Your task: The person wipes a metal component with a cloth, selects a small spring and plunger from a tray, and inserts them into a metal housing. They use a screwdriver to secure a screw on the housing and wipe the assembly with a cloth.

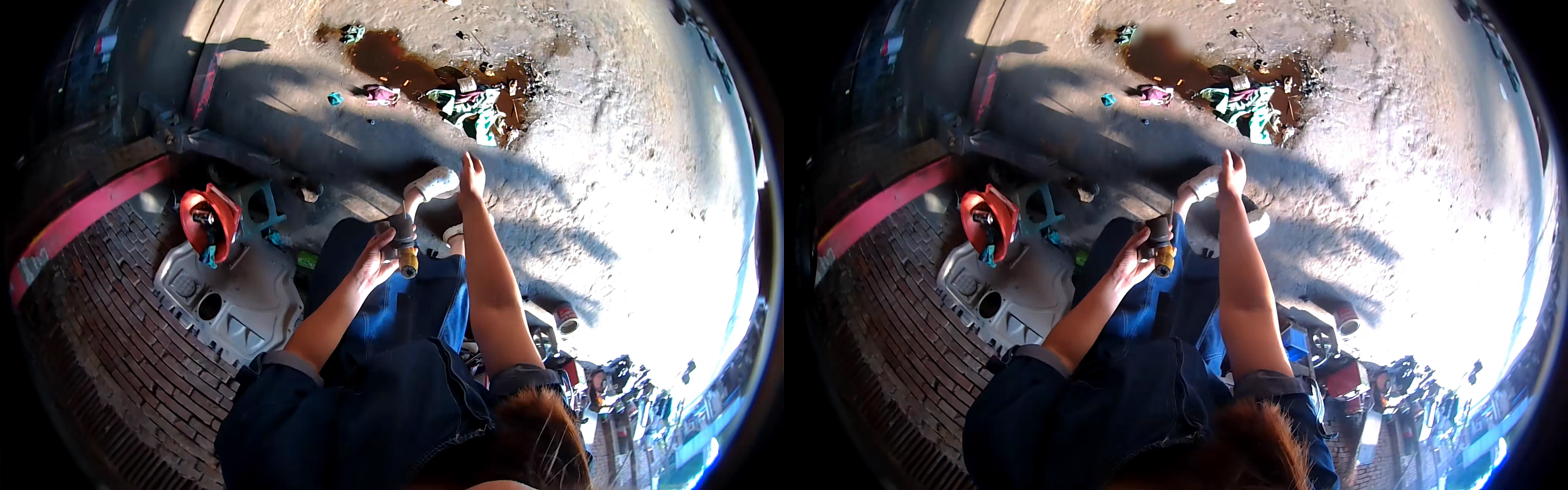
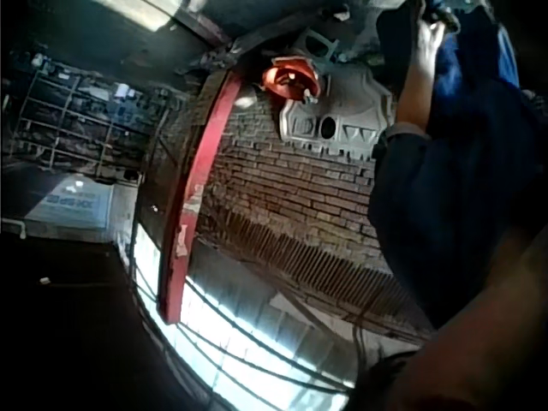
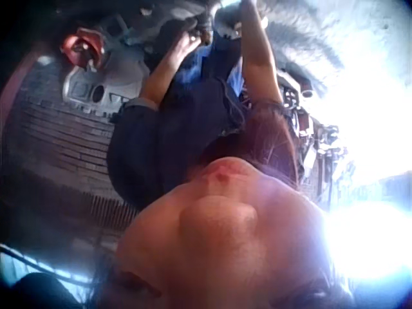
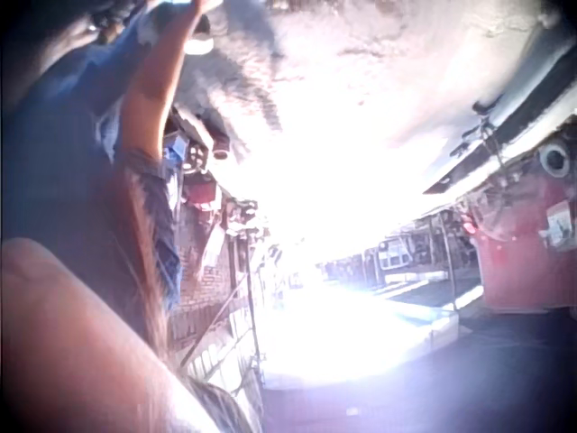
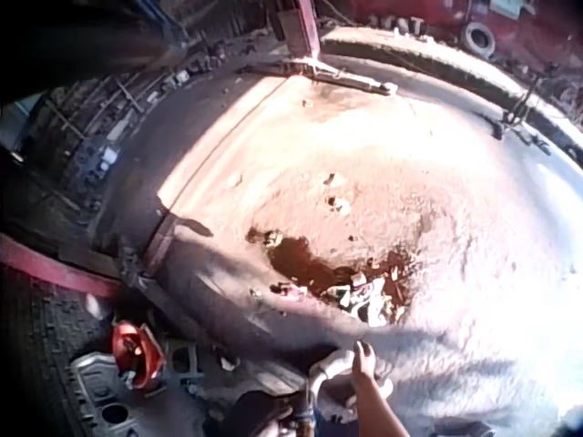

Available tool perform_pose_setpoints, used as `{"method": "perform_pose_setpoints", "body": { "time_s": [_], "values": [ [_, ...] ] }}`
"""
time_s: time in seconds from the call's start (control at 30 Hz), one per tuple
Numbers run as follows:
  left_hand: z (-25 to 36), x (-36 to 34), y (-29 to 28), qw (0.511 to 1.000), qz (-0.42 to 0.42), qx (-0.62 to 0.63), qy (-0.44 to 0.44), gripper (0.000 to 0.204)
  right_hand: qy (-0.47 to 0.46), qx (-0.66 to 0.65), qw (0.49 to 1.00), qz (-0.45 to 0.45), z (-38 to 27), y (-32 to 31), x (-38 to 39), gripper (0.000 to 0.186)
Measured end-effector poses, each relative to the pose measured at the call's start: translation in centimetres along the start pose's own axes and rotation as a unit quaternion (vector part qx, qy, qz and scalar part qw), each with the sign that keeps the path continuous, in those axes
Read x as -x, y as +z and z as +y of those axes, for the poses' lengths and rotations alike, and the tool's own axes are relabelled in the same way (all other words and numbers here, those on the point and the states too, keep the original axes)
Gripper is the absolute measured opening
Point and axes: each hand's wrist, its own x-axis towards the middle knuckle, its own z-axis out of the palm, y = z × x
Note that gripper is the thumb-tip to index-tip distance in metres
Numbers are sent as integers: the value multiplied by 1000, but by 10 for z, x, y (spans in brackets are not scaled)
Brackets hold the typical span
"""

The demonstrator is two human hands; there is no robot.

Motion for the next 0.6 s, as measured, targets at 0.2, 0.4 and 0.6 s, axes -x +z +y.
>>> {"method": "perform_pose_setpoints", "body": {
  "time_s": [0.2,0.4,0.6],
  "values": [
    [-25,11,-3,997,-45,58,13,48,119,-18,986,118,111,-160,48,14],
    [-39,61,3,990,-71,109,54,46,195,24,979,60,98,-276,116,16],
    [-7,105,11,975,-128,136,117,43,151,133,979,39,43,-340,154,22]
  ]
}}
